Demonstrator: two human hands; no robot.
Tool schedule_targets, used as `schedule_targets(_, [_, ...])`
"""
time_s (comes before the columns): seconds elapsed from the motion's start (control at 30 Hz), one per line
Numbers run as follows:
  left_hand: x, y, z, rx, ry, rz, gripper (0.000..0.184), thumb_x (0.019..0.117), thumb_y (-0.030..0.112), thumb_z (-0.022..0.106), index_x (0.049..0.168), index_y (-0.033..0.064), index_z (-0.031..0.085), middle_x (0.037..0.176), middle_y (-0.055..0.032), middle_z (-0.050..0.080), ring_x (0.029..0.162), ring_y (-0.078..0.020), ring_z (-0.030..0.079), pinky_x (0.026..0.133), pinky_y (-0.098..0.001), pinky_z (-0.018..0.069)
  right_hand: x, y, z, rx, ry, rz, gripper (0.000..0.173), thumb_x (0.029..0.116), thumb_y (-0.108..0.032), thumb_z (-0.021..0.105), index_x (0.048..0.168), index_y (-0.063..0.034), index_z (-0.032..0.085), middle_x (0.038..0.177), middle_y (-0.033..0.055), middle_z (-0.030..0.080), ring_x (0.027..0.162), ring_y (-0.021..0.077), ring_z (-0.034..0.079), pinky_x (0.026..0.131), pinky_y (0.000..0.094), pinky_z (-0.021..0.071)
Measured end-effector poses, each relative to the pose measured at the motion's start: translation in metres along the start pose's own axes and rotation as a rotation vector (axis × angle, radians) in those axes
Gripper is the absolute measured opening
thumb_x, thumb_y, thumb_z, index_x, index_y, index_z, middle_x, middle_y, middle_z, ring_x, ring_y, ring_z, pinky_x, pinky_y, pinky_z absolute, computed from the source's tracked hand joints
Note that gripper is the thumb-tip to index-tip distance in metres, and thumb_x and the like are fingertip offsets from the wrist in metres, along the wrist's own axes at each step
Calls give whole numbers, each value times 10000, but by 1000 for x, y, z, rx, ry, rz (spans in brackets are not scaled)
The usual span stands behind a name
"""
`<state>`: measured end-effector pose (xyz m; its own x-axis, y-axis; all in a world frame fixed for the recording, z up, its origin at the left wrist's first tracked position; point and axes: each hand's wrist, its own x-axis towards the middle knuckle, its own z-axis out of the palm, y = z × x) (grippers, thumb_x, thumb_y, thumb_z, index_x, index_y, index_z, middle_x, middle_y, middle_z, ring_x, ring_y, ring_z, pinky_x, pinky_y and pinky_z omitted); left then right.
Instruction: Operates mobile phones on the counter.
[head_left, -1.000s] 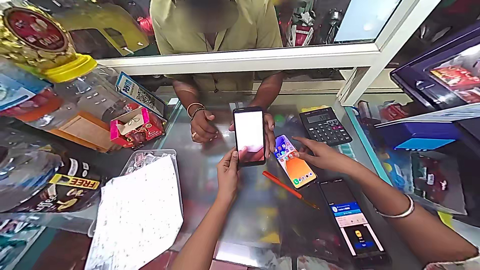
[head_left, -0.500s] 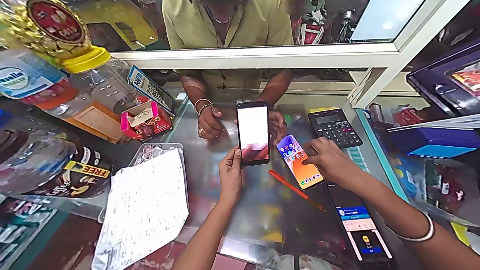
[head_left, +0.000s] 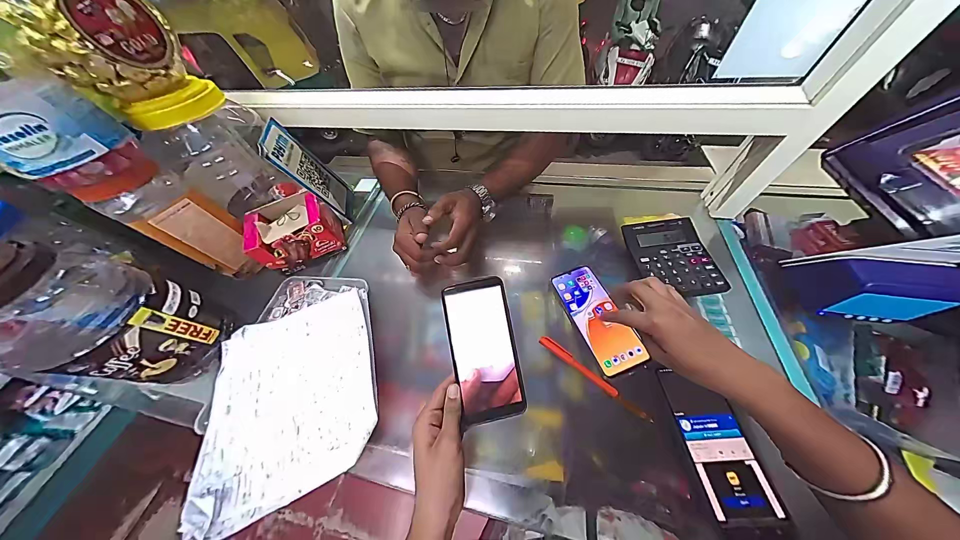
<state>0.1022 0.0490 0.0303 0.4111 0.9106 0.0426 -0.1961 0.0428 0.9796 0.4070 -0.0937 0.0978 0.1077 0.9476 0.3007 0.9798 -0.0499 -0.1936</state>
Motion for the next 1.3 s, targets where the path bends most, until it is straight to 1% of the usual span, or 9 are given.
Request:
schedule_targets(0.07, [-10,-7,-1,-23,21,-48,321,1077,88,387,1187,-35,661,986,-43,745,882,-86,718,823,-262,599,4,0,5,-9,-8,3,482,840,106,547,1136,-200,773,1213,202,652,1108,447,600,886,600,491])
schedule_targets(0.17, [-17,-12,-1,-79,-2,-79,331,1088,96,360,1239,-42,620,1031,-57,739,930,-102,721,875,-283,598,6,-1,6,1,-57,-45,444,840,84,562,1051,-221,808,1212,183,654,1118,424,592,902,583,485])
schedule_targets(0.3, [-20,-18,2,-136,-27,-48,314,1093,108,318,1233,-7,574,1018,-23,725,927,-90,718,868,-282,601,2,2,-2,-128,-34,56,181,829,63,667,846,-72,787,1109,239,687,1077,492,612,860,663,469])
schedule_targets(0.4, [-20,-23,2,-122,-43,10,315,1093,117,322,1250,-15,561,1046,-15,720,961,-84,713,896,-281,596,2,3,-6,-114,9,122,231,828,92,665,942,-67,788,1146,261,668,1096,516,593,878,670,459])
schedule_targets(0.57, [-18,-26,1,-97,-65,65,311,1095,123,341,1263,-13,566,1081,-28,718,995,-94,707,914,-292,590,10,-2,7,-18,-12,77,436,869,96,556,1117,-182,783,1207,232,644,1115,470,585,890,619,469])
schedule_targets(0.73, [-19,-27,1,-79,-71,99,308,1097,140,372,1262,-21,576,1103,-38,719,1013,-102,705,925,-294,586,17,-1,14,-39,-63,47,450,848,111,571,1077,-206,794,1205,222,651,1107,472,587,883,625,465])
schedule_targets(0.87, [-19,-26,2,-79,-64,102,305,1097,132,373,1260,-29,575,1096,-40,716,1008,-96,702,920,-283,585,18,4,12,-14,-15,39,451,857,95,548,1119,-184,786,1187,234,649,1079,480,592,861,636,467])
schedule_targets(1.03, [-19,-24,2,-96,-66,91,298,1099,138,380,1261,-23,571,1102,-39,707,1008,-92,697,925,-284,581,26,13,4,2,-18,59,372,889,60,552,1108,-138,779,1221,229,650,1136,490,575,912,657,449])
schedule_targets(1.3, [-19,-25,2,-55,-72,107,303,1095,133,390,1252,-32,590,1104,-47,711,1007,-90,697,923,-274,581,52,23,10,18,-90,44,413,886,91,534,1135,-139,770,1282,227,623,1193,482,549,953,646,440])
